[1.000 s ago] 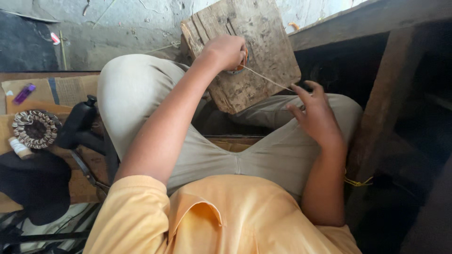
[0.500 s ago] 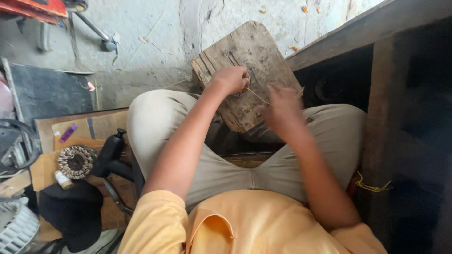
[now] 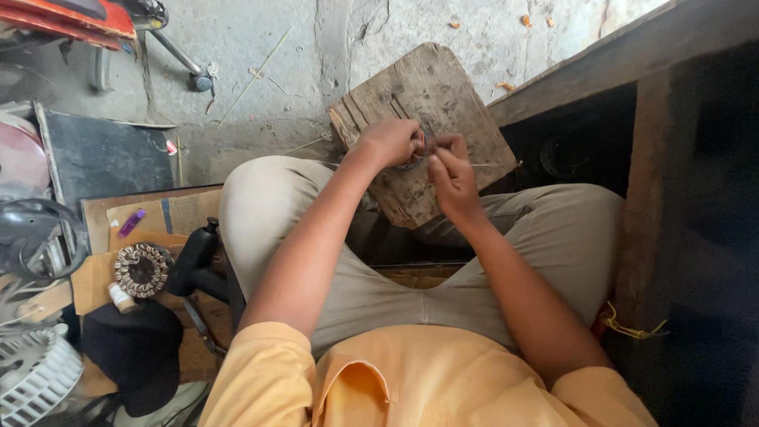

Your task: The person sits cross-legged on the floor and winds white wire around a small orange and blue circular core placed on a wooden board. The person uses both hands to wrap the wire tightly and repeatedly around the core.

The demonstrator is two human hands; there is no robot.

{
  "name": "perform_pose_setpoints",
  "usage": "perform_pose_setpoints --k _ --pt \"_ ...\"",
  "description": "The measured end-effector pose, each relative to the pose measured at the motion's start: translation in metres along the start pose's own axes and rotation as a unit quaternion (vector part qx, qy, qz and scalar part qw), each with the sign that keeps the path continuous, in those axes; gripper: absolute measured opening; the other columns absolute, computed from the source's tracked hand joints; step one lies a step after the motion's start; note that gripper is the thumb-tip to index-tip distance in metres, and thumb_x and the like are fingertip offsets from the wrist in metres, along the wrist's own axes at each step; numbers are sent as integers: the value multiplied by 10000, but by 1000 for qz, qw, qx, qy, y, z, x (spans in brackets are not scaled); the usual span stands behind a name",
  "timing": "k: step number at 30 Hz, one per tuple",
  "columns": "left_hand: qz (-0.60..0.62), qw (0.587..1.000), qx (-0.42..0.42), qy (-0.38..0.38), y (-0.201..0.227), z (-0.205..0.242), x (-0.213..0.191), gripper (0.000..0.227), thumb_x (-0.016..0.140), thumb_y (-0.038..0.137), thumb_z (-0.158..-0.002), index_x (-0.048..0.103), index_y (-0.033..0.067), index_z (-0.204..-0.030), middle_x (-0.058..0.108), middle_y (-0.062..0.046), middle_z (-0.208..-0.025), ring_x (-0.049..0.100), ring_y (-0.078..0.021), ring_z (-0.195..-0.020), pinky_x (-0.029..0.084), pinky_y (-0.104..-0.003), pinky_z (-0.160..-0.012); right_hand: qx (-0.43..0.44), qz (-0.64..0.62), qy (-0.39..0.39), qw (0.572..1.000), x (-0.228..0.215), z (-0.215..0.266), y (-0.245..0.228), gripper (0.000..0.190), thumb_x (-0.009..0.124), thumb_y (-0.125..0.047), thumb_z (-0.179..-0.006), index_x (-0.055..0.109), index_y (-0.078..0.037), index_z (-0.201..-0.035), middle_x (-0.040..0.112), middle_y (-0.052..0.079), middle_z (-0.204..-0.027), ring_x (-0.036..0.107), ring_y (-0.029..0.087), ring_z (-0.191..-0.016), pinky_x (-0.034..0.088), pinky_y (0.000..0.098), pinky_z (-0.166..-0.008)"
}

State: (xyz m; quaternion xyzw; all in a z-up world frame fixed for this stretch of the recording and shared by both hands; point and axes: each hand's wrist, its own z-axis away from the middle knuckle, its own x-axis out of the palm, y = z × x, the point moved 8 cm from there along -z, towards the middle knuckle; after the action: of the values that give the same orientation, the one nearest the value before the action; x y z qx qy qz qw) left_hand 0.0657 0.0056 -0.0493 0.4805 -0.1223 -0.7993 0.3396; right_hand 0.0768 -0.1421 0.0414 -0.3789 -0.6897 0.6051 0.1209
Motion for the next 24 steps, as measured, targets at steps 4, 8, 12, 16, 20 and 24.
perform_pose_setpoints --k 4,8,12,16,20,24 --pt "-41 998 36 37 5 9 -8 172 659 225 -947 694 171 -1106 740 -104 -1094 687 -340 -1064 542 -486 -864 69 -277 -12 958 12 -5 4 292 416 -228 -1159 509 -28 -968 466 36 -964 483 145 -863 436 335 -859" --pt "-44 999 24 8 8 18 -10 217 737 296 -875 695 202 -1066 730 -93 -1084 671 -330 -1071 530 -481 -865 126 -388 -1 913 14 -3 25 362 426 -330 -1173 461 -74 -920 398 6 -833 347 69 -704 311 262 -642" --pt "-34 999 16 22 14 25 -12 198 741 280 -883 692 208 -1061 738 -85 -1082 677 -319 -1076 538 -477 -851 214 -393 87 890 8 15 65 333 423 -324 -1143 443 -97 -899 331 -26 -704 287 75 -570 245 269 -522" --pt "-21 1000 10 20 12 28 -10 223 743 269 -889 668 206 -1090 736 -76 -1090 680 -309 -1073 537 -473 -832 175 -165 112 964 7 28 82 327 430 -293 -1161 516 -72 -937 420 -24 -727 388 112 -626 336 298 -570" --pt "-4 999 24 20 18 34 -16 296 794 249 -801 656 226 -1062 728 -12 -1110 670 -266 -1080 540 -449 -822 144 -22 91 985 14 19 85 350 454 -259 -1178 535 -39 -917 482 47 -744 459 153 -688 406 320 -626" --pt "11 998 32 45 23 49 -15 318 825 176 -751 667 213 -1025 739 -16 -1078 684 -261 -1088 555 -453 -820 89 94 62 990 10 13 56 236 484 -164 -1135 554 3 -985 497 162 -769 494 292 -678 397 394 -641"
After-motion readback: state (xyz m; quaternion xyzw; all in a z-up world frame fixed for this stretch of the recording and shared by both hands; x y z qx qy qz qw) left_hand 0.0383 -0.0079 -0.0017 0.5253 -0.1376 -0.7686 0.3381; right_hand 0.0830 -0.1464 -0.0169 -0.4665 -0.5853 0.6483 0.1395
